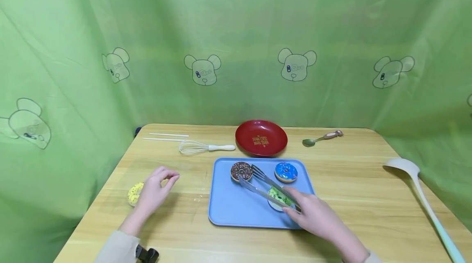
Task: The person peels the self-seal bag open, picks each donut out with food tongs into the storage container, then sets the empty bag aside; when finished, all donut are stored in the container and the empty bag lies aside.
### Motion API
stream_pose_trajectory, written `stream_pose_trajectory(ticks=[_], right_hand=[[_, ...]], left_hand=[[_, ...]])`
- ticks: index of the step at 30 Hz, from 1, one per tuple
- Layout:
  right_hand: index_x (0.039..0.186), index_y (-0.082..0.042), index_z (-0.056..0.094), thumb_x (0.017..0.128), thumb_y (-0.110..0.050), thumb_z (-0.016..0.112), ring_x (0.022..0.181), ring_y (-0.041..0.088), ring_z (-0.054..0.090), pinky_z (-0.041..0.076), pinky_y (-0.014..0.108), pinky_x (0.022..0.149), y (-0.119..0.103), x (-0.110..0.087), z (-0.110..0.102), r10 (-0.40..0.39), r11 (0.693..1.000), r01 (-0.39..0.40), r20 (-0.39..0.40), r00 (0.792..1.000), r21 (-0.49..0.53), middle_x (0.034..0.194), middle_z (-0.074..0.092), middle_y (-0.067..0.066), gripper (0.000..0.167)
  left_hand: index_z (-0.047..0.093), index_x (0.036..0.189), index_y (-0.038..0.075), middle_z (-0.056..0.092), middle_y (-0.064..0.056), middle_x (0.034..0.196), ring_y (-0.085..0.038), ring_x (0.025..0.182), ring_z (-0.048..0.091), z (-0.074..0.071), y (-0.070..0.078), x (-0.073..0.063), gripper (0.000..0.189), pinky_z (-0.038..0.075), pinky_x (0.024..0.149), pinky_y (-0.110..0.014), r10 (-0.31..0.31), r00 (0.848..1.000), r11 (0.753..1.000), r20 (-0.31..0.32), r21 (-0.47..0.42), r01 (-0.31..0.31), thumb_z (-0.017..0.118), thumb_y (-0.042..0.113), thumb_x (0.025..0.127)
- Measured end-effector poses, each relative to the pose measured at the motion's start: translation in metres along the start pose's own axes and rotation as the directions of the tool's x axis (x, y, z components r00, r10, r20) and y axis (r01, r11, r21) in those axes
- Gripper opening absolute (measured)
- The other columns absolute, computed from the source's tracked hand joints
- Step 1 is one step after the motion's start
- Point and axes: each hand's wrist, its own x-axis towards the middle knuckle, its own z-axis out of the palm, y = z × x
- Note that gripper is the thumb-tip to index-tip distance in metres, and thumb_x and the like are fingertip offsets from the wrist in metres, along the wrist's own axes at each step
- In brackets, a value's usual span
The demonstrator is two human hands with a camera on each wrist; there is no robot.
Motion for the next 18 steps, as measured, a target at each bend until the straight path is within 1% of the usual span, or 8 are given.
stream_pose_trajectory(ticks=[5,9,10,16,18], right_hand=[[0.125,-0.011,0.056,0.082,-0.027,0.071,0.073,0.009,0.053,0.052,0.033,0.064,-0.001,0.006,-0.001,0.018,1.0,-0.018,0.03,0.999,-0.003,0.098,0.065,0.002,0.048],[0.124,-0.012,0.057,0.081,-0.028,0.071,0.076,0.01,0.056,0.053,0.038,0.069,-0.001,0.01,0.0,0.032,0.999,-0.032,0.044,0.999,-0.011,0.099,0.065,0.002,0.048],[0.124,-0.012,0.057,0.081,-0.028,0.072,0.075,0.01,0.056,0.053,0.038,0.068,-0.001,0.01,0.0,0.033,0.999,-0.033,0.048,0.998,-0.01,0.098,0.065,0.002,0.048],[0.123,-0.013,0.058,0.079,-0.029,0.073,0.081,0.014,0.06,0.053,0.041,0.071,0.0,0.01,0.0,0.032,0.999,-0.032,0.038,0.999,-0.007,0.1,0.066,0.004,0.049],[0.122,-0.014,0.058,0.078,-0.029,0.074,0.078,0.013,0.058,0.052,0.039,0.067,0.0,0.009,-0.001,0.033,0.999,-0.033,0.038,0.999,-0.005,0.099,0.066,0.003,0.049]], left_hand=[[0.069,0.087,0.009,0.06,0.004,0.082,-0.009,0.078,0.057,-0.001,0.0,-0.001,0.01,0.053,0.071,-0.037,-0.007,1.0,1.0,0.006,0.002,0.007,0.072,0.003,0.079],[0.069,0.086,0.008,0.06,0.004,0.082,-0.01,0.077,0.057,-0.001,0.0,-0.001,0.01,0.053,0.07,-0.036,0.001,1.0,1.0,0.003,0.004,-0.001,0.072,0.003,0.079],[0.069,0.086,0.008,0.06,0.004,0.082,-0.01,0.077,0.057,-0.001,0.0,-0.001,0.01,0.052,0.07,-0.036,0.002,1.0,1.0,0.001,0.005,-0.002,0.072,0.003,0.079],[0.069,0.085,0.008,0.06,0.005,0.081,-0.009,0.077,0.057,-0.002,0.001,-0.001,0.01,0.052,0.069,-0.035,0.013,1.0,1.0,-0.009,0.009,-0.013,0.073,0.002,0.078],[0.069,0.085,0.008,0.06,0.005,0.08,-0.009,0.076,0.057,-0.002,0.001,-0.001,0.01,0.052,0.069,-0.034,0.017,1.0,1.0,-0.012,0.01,-0.017,0.073,0.002,0.078]])
